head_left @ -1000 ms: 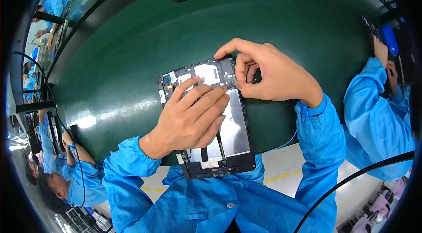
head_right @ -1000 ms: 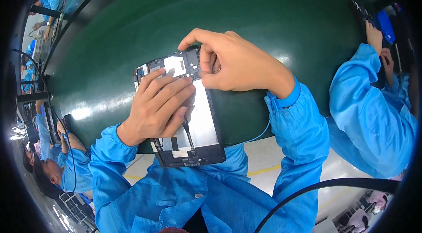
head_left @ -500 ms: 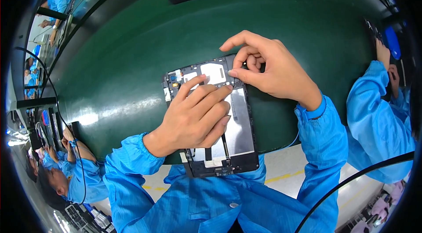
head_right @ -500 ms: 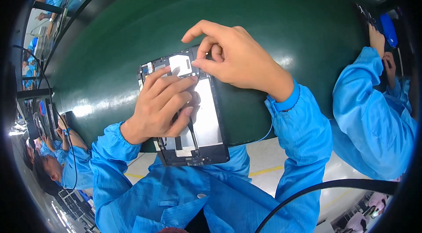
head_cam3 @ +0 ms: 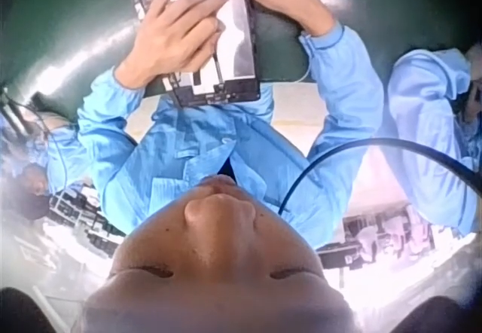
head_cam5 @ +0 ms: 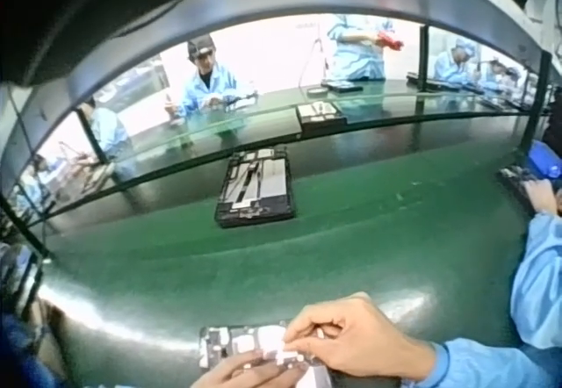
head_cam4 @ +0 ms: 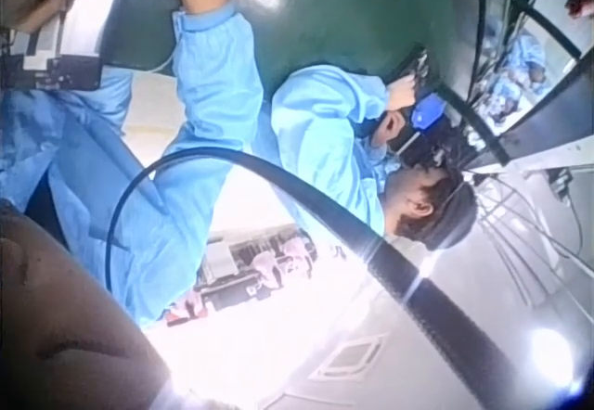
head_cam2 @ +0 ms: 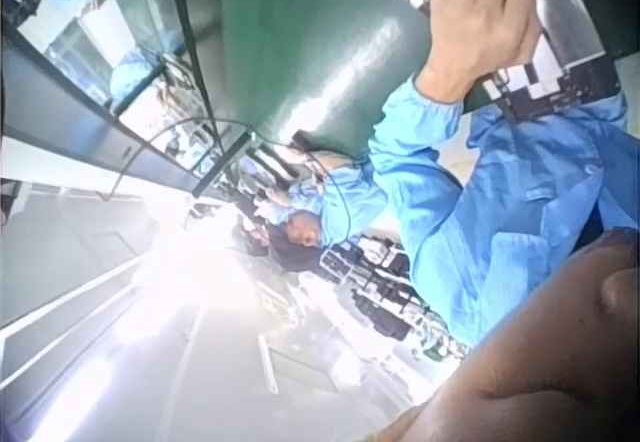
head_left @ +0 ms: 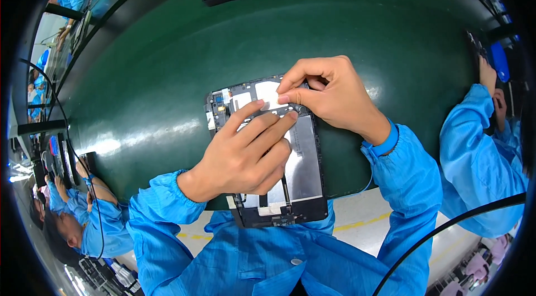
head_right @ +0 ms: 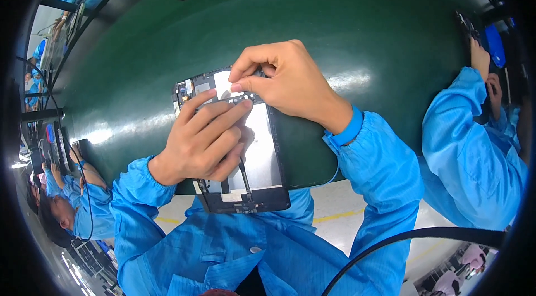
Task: The person connects internal ribbon cables and secures components inside tablet frames by hand, then slides the assembled tablets forward on the conveyor belt.
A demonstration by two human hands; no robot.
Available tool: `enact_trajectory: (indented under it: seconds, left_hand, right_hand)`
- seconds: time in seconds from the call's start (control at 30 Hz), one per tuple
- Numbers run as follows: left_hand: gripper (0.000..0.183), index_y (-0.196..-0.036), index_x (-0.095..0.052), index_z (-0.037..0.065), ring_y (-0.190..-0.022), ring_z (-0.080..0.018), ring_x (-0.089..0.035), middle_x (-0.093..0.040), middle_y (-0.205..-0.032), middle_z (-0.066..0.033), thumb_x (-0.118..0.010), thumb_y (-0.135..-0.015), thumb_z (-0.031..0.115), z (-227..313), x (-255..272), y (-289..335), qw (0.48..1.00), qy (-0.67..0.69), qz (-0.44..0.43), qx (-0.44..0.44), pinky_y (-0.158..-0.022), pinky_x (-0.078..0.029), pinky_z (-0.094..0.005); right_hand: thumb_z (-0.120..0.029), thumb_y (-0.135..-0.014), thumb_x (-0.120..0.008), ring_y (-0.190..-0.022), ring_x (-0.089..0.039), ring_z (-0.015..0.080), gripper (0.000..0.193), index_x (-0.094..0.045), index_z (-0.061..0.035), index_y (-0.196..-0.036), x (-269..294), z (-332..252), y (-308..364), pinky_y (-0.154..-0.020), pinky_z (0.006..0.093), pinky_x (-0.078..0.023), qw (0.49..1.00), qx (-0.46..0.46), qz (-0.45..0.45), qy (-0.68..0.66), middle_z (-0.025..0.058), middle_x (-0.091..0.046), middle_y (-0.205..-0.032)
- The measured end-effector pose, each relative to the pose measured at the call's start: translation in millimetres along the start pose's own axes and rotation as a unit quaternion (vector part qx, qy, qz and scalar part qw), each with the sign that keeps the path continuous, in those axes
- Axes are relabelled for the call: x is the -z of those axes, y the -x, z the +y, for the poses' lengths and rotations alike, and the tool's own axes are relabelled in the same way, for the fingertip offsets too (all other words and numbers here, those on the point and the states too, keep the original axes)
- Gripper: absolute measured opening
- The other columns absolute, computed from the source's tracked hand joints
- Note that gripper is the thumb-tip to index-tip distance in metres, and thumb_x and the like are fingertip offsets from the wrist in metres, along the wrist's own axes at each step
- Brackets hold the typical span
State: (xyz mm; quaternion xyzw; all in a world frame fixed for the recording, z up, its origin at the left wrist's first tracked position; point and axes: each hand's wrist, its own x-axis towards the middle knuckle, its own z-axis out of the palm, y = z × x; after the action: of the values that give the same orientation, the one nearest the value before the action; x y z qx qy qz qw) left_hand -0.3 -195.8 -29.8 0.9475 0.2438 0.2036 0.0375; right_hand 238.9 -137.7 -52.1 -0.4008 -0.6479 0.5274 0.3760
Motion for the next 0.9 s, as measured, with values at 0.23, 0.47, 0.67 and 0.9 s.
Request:
enact_trajectory:
  seconds: [0.23,0.47,0.67,0.9]
  left_hand:
    - [0.016,-0.086,-0.068,0.007,-0.11,-0.0284,-0.072,-0.077,-0.132,-0.0183,-0.076,-0.076,0.015,0.2,1.8,-7.9,1.0,0.014,-0.011,-0.004,-0.118,-0.051,-0.0548]
    - [0.017,-0.087,-0.069,0.007,-0.112,-0.0299,-0.071,-0.076,-0.13,-0.0189,-0.077,-0.074,0.015,6.4,-1.8,-14.9,1.0,0.0,-0.025,0.0,-0.119,-0.05,-0.0555]
    - [0.019,-0.085,-0.066,0.007,-0.11,-0.0362,-0.071,-0.075,-0.129,-0.0192,-0.078,-0.073,0.015,5.5,-6.3,-20.0,1.0,0.024,-0.013,0.002,-0.114,-0.053,-0.0592]
    - [0.018,-0.086,-0.069,0.007,-0.109,-0.0361,-0.071,-0.075,-0.129,-0.0186,-0.078,-0.073,0.015,0.5,-8.3,-12.9,0.999,0.044,-0.009,0.027,-0.113,-0.053,-0.0586]
  right_hand:
    - [0.005,-0.089,-0.08,-0.08,-0.077,0.0146,0.009,-0.084,0.0029,-0.098,-8.3,9.1,0.1,-0.074,0.0284,-0.06,0.997,0.056,0.029,-0.037,0.0128,-0.084,-0.088]
    - [0.003,-0.088,-0.082,-0.08,-0.078,0.0156,0.01,-0.085,0.0028,-0.097,-0.4,9.1,1.6,-0.074,0.0291,-0.06,0.998,0.026,0.017,-0.047,0.0131,-0.084,-0.088]
    - [0.003,-0.088,-0.082,-0.082,-0.078,0.0151,0.007,-0.086,0.0016,-0.094,5.9,12.1,3.7,-0.075,0.0289,-0.06,0.998,0.018,0.021,-0.064,0.0125,-0.084,-0.086]
    - [0.005,-0.09,-0.076,-0.071,-0.065,0.0041,0.063,-0.065,-0.0055,-0.15,34.6,3.8,0.8,-0.059,0.024,-0.048,0.994,-0.002,-0.092,-0.055,0.0136,-0.08,-0.131]
